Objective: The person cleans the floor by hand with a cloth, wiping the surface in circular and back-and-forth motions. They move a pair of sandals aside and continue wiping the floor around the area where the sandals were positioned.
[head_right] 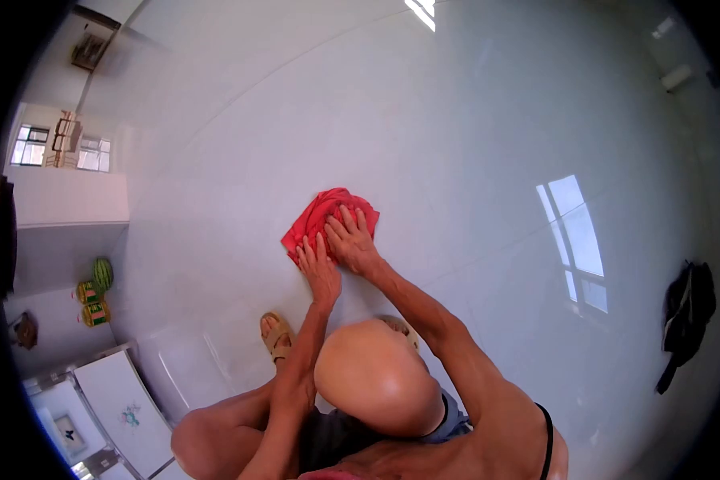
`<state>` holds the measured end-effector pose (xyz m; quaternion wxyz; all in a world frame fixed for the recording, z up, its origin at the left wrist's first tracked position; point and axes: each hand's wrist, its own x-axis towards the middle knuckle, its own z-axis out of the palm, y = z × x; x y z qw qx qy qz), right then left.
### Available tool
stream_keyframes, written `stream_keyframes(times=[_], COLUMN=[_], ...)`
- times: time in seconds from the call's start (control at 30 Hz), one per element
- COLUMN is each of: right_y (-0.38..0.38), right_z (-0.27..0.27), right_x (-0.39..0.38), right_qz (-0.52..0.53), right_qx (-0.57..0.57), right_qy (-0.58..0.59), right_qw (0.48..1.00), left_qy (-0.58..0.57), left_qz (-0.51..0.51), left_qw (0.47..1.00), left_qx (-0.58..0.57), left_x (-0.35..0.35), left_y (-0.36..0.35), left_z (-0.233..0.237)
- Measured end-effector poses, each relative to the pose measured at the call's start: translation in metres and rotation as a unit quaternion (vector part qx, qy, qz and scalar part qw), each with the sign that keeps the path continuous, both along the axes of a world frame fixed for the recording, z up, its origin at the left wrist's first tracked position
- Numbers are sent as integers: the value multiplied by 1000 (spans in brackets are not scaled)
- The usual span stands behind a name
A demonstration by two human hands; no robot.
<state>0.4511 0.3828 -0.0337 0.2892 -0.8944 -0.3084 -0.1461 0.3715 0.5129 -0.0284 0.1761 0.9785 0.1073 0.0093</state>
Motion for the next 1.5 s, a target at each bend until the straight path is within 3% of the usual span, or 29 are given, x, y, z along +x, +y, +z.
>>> stream_keyframes(times=[0.2,0.4,0.57,0.67,0.77,0.87,0.97,1.07,1.17,1.27,1.33,1.43,1.5], right_y=[-21,-61,-38,-24,-18,-25,-45,-75,-88,-83,-61,-45,-27], right_z=[9,22,12,5,0,-1,15,55,115,137,139,54,18], right_x=[-19,-13,-10,-2,3,5,8,23,53,46,47,22,-1], right_qz=[-93,-173,-238,-248,-252,-223,-144,-31,60,59,2,-139,-244], right_qx=[-9,-14,-35,-57,-104,-158,-219,-259,-307,-318,-337,-306,-328], right_qy=[-15,-14,-19,-18,-9,1,65,173,307,290,259,210,116], right_qw=[996,985,970,967,962,962,963,950,899,901,905,918,905], left_qy=[-42,-28,-2,58,143,234,218,70,-33,-60,-83,-116,-148], left_qz=[-153,-267,-395,-436,-509,-572,-570,-531,-476,-428,-396,-418,-407], left_qw=[987,962,918,898,846,778,787,844,875,892,901,884,889], left_qx=[-25,-55,-35,11,68,115,91,8,-79,-132,-156,-174,-150], left_x=[7,49,84,108,133,149,134,107,83,55,57,63,69], left_y=[8,-30,11,27,53,81,110,120,100,74,60,62,59], left_z=[13,20,22,44,65,147,186,149,97,60,26,-1,-10])
